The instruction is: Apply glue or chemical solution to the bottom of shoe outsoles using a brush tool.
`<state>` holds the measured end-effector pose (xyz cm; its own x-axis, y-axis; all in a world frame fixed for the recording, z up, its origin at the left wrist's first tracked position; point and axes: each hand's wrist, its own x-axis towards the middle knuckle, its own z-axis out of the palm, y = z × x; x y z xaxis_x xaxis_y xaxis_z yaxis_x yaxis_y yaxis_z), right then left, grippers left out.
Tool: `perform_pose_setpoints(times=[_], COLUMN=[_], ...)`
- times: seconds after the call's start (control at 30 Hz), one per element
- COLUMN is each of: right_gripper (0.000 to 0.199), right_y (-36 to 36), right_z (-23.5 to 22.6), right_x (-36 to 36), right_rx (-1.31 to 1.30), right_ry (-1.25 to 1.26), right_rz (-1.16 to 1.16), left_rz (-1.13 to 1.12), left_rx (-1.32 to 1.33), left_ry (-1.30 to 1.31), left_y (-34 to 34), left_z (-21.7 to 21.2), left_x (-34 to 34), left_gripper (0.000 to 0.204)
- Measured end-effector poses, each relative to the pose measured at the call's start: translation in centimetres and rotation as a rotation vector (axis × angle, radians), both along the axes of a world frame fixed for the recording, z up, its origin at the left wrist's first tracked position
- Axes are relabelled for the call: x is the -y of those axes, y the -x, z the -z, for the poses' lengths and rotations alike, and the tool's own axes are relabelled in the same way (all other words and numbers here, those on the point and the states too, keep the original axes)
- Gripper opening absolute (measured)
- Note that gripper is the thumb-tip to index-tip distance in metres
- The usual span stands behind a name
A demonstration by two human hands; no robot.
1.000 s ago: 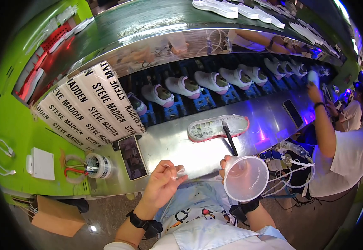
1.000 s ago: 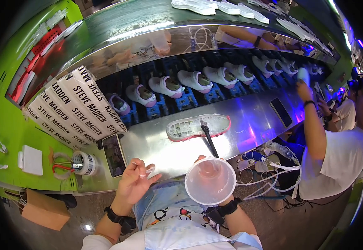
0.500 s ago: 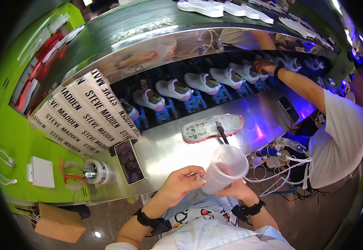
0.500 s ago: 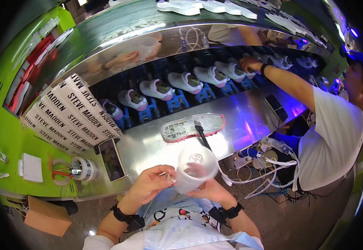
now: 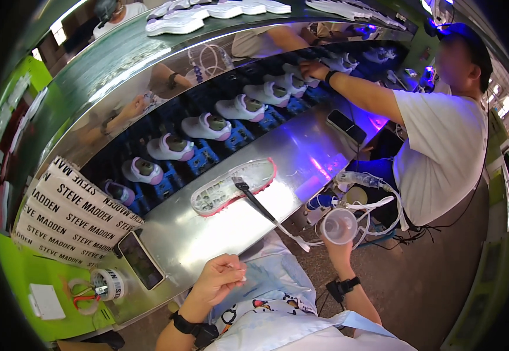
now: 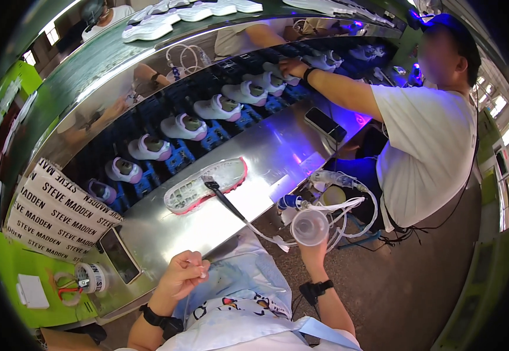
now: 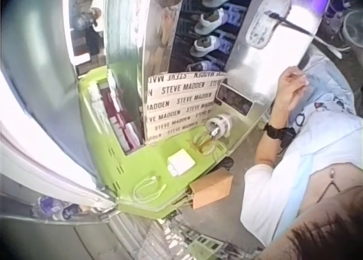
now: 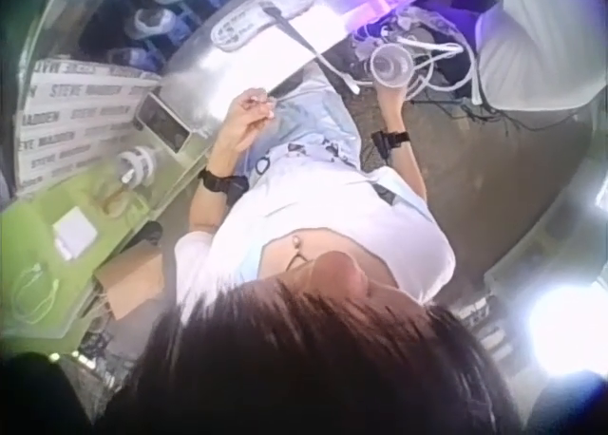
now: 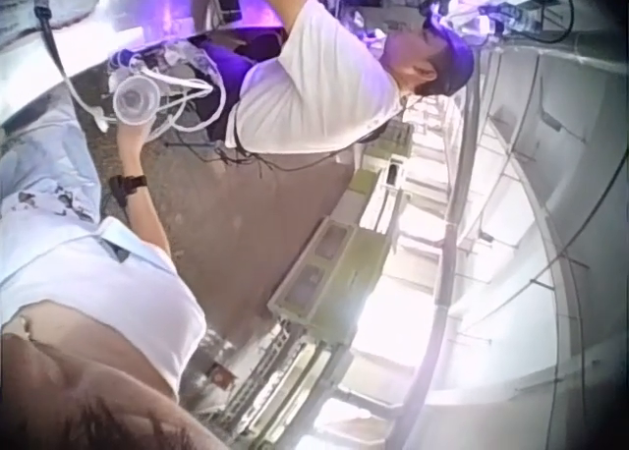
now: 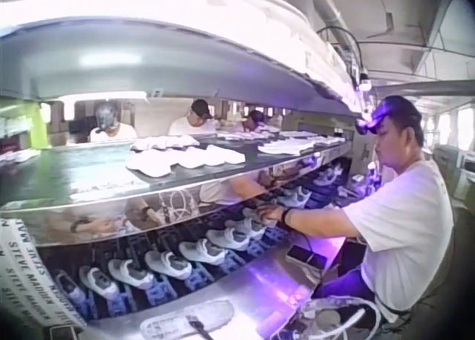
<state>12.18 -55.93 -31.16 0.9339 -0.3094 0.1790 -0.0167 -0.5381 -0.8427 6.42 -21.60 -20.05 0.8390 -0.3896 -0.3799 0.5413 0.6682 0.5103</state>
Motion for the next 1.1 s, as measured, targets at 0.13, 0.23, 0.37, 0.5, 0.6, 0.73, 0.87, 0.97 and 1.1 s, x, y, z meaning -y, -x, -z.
perform_pose_setpoints(times=[0.13,0.23,0.37,0.5,0.6,0.73,0.87,0.97,1.1], right_gripper=[0.061,0.070,0.106,0.099,0.092,0.067,0.045,0.039,0.024], right_y=[-0.2,0.6,2.1,1.2,0.7,0.7,-0.1,-1.6,-2.2], right_z=[0.1,0.0,-6.1,-7.2,-5.1,-10.2,-16.5,-17.3,-17.2], right_x=[-0.8,-0.2,-2.1,-2.8,-2.5,-6.4,-14.6,-17.5,-20.2], right_rx=[-0.111,-0.136,-0.338,0.051,-0.004,0.102,0.157,0.223,0.295], right_ry=[-0.031,0.084,-0.107,0.573,0.671,0.541,-0.057,-0.001,0.079], right_rz=[-0.001,0.004,0.116,-0.031,-0.110,-0.316,-0.801,-1.016,-1.144], left_rz=[-0.138,-0.192,-0.201,-0.170,-0.181,-0.198,-0.197,-0.219,-0.300], left_rx=[0.152,0.115,0.072,0.060,0.007,0.051,0.115,0.130,0.171], left_ry=[0.030,0.062,0.005,0.012,0.109,0.132,0.104,0.090,-0.029], left_y=[-0.2,-0.4,-0.6,-2.3,-3.1,-3.1,-1.7,-0.4,1.3], left_z=[0.1,0.1,0.2,-0.5,-1.5,-2.3,-2.3,-3.1,-4.2], left_x=[0.3,0.4,0.2,0.8,1.2,0.3,-0.5,-1.6,-3.6], left_gripper=[0.018,0.016,0.014,0.015,0.019,0.024,0.029,0.034,0.035])
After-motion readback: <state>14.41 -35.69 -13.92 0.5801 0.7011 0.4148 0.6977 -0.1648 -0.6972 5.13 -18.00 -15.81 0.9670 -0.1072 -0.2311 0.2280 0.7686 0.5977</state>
